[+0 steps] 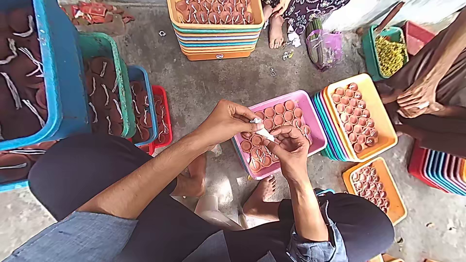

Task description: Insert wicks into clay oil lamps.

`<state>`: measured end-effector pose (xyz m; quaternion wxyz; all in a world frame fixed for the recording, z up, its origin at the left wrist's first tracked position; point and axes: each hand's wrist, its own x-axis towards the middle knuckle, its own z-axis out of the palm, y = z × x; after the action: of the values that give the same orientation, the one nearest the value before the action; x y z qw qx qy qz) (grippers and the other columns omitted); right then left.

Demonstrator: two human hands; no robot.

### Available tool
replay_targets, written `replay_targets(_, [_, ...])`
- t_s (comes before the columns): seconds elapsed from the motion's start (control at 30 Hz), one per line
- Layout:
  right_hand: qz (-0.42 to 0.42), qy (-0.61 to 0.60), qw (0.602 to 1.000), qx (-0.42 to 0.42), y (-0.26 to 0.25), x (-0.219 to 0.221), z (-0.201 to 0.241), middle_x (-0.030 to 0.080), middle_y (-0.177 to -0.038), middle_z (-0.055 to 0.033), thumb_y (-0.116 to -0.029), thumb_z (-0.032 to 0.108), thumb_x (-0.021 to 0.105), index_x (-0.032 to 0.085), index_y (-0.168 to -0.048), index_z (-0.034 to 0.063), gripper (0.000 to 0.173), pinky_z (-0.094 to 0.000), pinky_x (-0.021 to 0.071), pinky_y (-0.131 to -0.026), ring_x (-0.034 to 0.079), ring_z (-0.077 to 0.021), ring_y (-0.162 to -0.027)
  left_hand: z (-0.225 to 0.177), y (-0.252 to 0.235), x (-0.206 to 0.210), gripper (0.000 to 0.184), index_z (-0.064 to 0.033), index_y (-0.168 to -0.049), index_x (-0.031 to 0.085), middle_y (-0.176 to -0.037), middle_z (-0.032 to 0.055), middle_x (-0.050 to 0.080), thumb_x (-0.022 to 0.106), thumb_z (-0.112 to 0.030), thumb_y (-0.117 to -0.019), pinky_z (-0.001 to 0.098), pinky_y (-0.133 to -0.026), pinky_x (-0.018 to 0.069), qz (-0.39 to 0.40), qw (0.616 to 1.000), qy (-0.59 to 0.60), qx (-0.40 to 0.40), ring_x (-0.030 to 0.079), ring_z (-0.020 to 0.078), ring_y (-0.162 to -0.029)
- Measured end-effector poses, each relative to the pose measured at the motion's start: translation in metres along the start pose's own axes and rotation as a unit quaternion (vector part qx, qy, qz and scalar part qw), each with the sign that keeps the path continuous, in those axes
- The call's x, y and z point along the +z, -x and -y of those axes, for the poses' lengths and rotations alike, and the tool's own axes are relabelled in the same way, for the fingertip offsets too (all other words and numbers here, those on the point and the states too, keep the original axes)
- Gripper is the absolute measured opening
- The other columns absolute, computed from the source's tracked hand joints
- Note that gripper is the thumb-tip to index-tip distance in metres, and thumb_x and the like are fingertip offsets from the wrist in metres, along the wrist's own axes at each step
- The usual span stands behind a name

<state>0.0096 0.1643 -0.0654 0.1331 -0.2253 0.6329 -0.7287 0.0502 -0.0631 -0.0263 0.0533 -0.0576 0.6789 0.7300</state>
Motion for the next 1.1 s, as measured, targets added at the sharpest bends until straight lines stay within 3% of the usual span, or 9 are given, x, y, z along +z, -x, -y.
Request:
replay_targets(0.13, [-0.004,-0.008,1.000,0.011,0.000,0.001,-0.003,0.068,-0.091,-0.0057,-0.0776,-0.006,0.076,0.068,-0.099,0.0063,0.026,-0.0288,0.0608,-0.070,0.068,-0.0127,-0.079,-0.002,0.000,-0.003,0.014,0.0012,-0.100,0.076,-0.085,0.0091,0.075,0.080,-0.006,-0.0878,0.0273,-0.069,0.0631,-0.016,1.000,-0.011,-0.001,0.073,0.0144,-0.072])
replay_targets(0.23, [0.000,-0.030,0.999,0.025,-0.001,-0.002,-0.002,0.069,-0.094,-0.0071,-0.0796,-0.005,0.079,0.070,-0.104,0.0048,0.028,-0.0304,0.0614,-0.075,0.068,-0.0138,-0.083,-0.008,0.000,-0.007,0.012,-0.0005,-0.099,0.077,-0.086,0.0082,0.075,0.079,-0.007,-0.0891,0.0276,-0.069,0.0635,-0.037,0.999,-0.026,-0.008,0.073,0.0144,-0.072])
replay_targets(0.43, [0.022,-0.054,0.998,0.019,-0.001,-0.003,-0.007,0.075,-0.095,-0.0112,-0.0842,-0.002,0.081,0.076,-0.103,0.0013,0.020,-0.0353,0.0626,-0.081,0.071,-0.0166,-0.082,-0.014,0.000,-0.021,0.012,-0.0003,-0.099,0.077,-0.086,0.0079,0.075,0.079,-0.008,-0.0901,0.0277,-0.070,0.0631,-0.069,0.997,-0.039,0.003,0.073,0.0142,-0.073])
replay_targets(0.6, [0.073,-0.027,0.996,0.045,0.000,0.008,-0.010,0.076,-0.093,-0.0123,-0.0869,-0.003,0.078,0.076,-0.101,-0.0029,0.015,-0.0327,0.0637,-0.080,0.073,-0.0165,-0.082,-0.021,0.000,-0.030,0.011,0.0000,-0.097,0.076,-0.084,0.0082,0.075,0.078,-0.009,-0.0904,0.0279,-0.071,0.0631,-0.095,0.995,-0.040,0.017,0.073,0.0143,-0.073])
replay_targets(0.73, [0.065,0.005,0.996,0.065,0.001,0.021,-0.016,0.076,-0.092,-0.0146,-0.0879,-0.003,0.077,0.075,-0.103,-0.0060,0.016,-0.0328,0.0638,-0.080,0.074,-0.0187,-0.082,-0.023,0.001,-0.033,0.011,0.0002,-0.096,0.077,-0.084,0.0085,0.075,0.078,-0.009,-0.0907,0.0280,-0.070,0.0631,-0.099,0.994,-0.036,0.017,0.073,0.0145,-0.073])
replay_targets(0.9, [0.081,0.121,0.988,0.060,0.005,0.030,-0.029,0.076,-0.108,-0.0145,-0.0940,0.004,0.074,0.074,-0.114,-0.0043,0.021,-0.0368,0.0654,-0.087,0.076,-0.0228,-0.095,-0.022,0.001,-0.033,0.013,-0.0006,-0.098,0.077,-0.084,0.0075,0.075,0.078,-0.011,-0.0908,0.0276,-0.070,0.0632,-0.094,0.995,-0.037,0.005,0.073,0.0140,-0.073])
replay_targets(1.0, [0.040,0.176,0.982,0.055,0.002,0.021,-0.027,0.076,-0.113,-0.0114,-0.0925,0.005,0.075,0.076,-0.111,-0.0001,0.019,-0.0381,0.0659,-0.087,0.075,-0.0226,-0.100,-0.022,0.001,-0.034,0.014,-0.0006,-0.097,0.077,-0.083,0.0073,0.075,0.079,-0.013,-0.0907,0.0276,-0.070,0.0630,-0.087,0.995,-0.041,-0.004,0.072,0.0138,-0.072])
replay_targets(1.1, [-0.022,0.131,0.991,0.017,0.000,0.016,-0.013,0.073,-0.116,-0.0157,-0.0907,-0.001,0.073,0.073,-0.113,-0.0029,0.022,-0.0412,0.0643,-0.090,0.073,-0.0272,-0.105,-0.022,0.001,-0.032,0.013,0.0004,-0.096,0.076,-0.082,0.0080,0.075,0.079,-0.011,-0.0907,0.0271,-0.070,0.0628,-0.073,0.997,-0.036,-0.010,0.072,0.0138,-0.071])
